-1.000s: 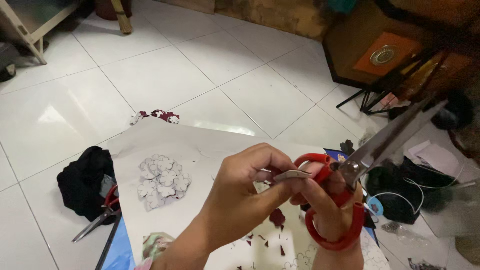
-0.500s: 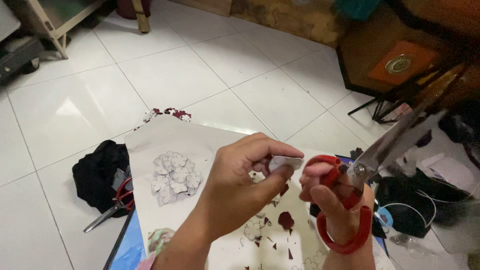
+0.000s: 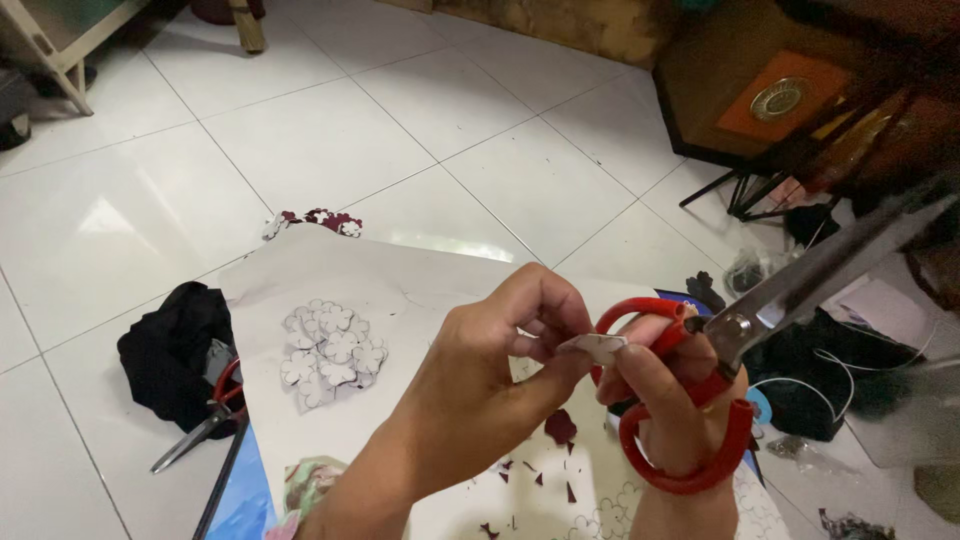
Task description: The person sits at a work board and uses red-handled scissors to trim the edges of small flower-shaped cutouts, one at a time, rotating each piece in their fingers to cut around the scalloped outline. Trimmed pieces are set on a growing pile while scraps accumulate on the board.
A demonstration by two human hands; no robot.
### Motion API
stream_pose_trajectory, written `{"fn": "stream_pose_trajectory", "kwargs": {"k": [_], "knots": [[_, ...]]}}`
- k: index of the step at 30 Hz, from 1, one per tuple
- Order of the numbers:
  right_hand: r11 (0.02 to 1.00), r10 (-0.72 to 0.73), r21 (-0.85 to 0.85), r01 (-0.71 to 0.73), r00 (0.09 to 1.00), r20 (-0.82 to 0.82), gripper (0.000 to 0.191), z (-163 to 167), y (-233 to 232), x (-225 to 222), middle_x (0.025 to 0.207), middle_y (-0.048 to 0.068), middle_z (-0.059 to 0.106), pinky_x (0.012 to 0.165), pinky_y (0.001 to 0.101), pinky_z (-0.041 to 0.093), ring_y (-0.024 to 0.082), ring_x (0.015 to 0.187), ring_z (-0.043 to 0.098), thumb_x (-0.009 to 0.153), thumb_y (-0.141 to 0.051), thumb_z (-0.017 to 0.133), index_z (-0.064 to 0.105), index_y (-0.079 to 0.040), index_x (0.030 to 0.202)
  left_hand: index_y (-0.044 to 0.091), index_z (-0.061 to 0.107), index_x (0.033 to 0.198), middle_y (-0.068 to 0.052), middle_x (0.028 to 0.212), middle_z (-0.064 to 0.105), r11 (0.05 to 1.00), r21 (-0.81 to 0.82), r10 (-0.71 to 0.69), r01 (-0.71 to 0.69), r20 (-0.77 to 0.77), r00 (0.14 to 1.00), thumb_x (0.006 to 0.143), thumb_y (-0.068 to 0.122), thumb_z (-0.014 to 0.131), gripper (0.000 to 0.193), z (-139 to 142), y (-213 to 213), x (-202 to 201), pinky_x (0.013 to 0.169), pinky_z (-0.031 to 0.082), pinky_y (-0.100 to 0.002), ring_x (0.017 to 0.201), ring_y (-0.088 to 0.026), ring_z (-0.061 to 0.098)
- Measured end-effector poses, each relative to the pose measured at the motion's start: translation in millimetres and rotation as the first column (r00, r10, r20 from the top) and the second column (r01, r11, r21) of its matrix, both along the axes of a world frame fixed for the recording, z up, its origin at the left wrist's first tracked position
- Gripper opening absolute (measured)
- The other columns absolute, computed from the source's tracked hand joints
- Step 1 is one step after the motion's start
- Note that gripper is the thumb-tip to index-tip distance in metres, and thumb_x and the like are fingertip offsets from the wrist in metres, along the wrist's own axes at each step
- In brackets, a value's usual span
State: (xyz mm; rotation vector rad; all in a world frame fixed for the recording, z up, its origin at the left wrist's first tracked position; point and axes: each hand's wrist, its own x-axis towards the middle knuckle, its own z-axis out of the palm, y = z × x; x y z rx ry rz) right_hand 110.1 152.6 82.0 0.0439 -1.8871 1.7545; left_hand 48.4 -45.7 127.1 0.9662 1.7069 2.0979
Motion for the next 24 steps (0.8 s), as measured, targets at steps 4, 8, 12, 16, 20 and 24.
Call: {"fn": "stream_pose_trajectory", "kwargs": {"k": [4, 8, 12, 16, 20, 24], "knots": [[0.999, -0.016, -0.033, 0.017, 0.999, 0.034, 0.010, -1, 1, 0, 0.070, 0.011, 0.065, 0.050, 0.0279, 0.049, 0.016, 0.054, 0.061, 0.088, -0.009, 0.065, 0.064, 0.001, 0.086, 0.000, 0.056, 0.104, -0.007, 0.080, 0.071, 0.998, -0.009, 0.068, -0.069, -0.120, 0.991, 0.093, -0.006, 0.064, 0.014, -4, 0, 0, 0.059, 0.059, -0.025, 0.071, -0.011, 0.070], [0.999, -0.020, 0.026, 0.018, 0.998, 0.062, 0.015, -1, 3, -1, 0.067, 0.011, 0.066, 0.049, 0.0278, 0.047, 0.015, 0.053, 0.060, 0.088, -0.014, 0.067, 0.065, 0.001, 0.085, -0.002, 0.062, 0.102, -0.009, 0.082, 0.069, 0.997, 0.015, 0.073, -0.071, -0.135, 0.988, 0.095, -0.008, 0.064, 0.010, -8, 0, 0, 0.064, 0.054, -0.027, 0.073, -0.014, 0.064], [0.998, -0.037, 0.063, 0.030, 0.993, 0.108, 0.021, 4, 3, 0, 0.068, 0.009, 0.066, 0.053, 0.0281, 0.047, 0.014, 0.057, 0.059, 0.087, -0.022, 0.070, 0.067, -0.001, 0.086, 0.001, 0.072, 0.106, -0.009, 0.102, 0.075, 0.983, 0.125, 0.166, -0.134, -0.299, 0.940, 0.092, -0.009, 0.065, 0.018, -9, 0, -2, 0.076, 0.060, -0.026, 0.093, -0.013, 0.073], [1.000, 0.028, -0.015, -0.026, 0.977, 0.213, 0.038, 6, 4, 6, 0.074, 0.010, 0.063, 0.060, 0.0304, 0.043, 0.015, 0.066, 0.056, 0.084, -0.033, 0.078, 0.066, 0.002, 0.092, 0.005, 0.074, 0.109, -0.006, 0.101, 0.074, 0.970, 0.128, 0.220, -0.206, -0.112, 0.969, 0.094, -0.004, 0.066, 0.019, -9, -3, -3, 0.075, 0.064, -0.026, 0.086, -0.012, 0.073], [0.997, 0.055, 0.038, -0.068, 0.959, 0.280, 0.066, -6, 9, 8, 0.075, 0.009, 0.058, 0.058, 0.0295, 0.036, 0.014, 0.066, 0.049, 0.083, -0.057, 0.075, 0.069, 0.005, 0.105, 0.001, 0.073, 0.111, -0.008, 0.110, 0.073, 0.908, 0.302, 0.315, -0.290, -0.037, 0.949, 0.096, -0.006, 0.068, 0.017, -11, -8, -9, 0.090, 0.063, -0.026, 0.103, -0.012, 0.072], [0.977, 0.140, 0.114, -0.179, 0.946, 0.293, 0.078, -19, 16, -2, 0.079, 0.007, 0.059, 0.055, 0.0282, 0.038, 0.013, 0.066, 0.049, 0.086, -0.071, 0.066, 0.068, 0.004, 0.111, -0.008, 0.068, 0.119, -0.014, 0.112, 0.073, 0.813, 0.487, 0.273, -0.318, 0.164, 0.948, 0.095, -0.008, 0.066, 0.024, -16, -14, -19, 0.085, 0.059, -0.025, 0.100, -0.014, 0.070]]}}
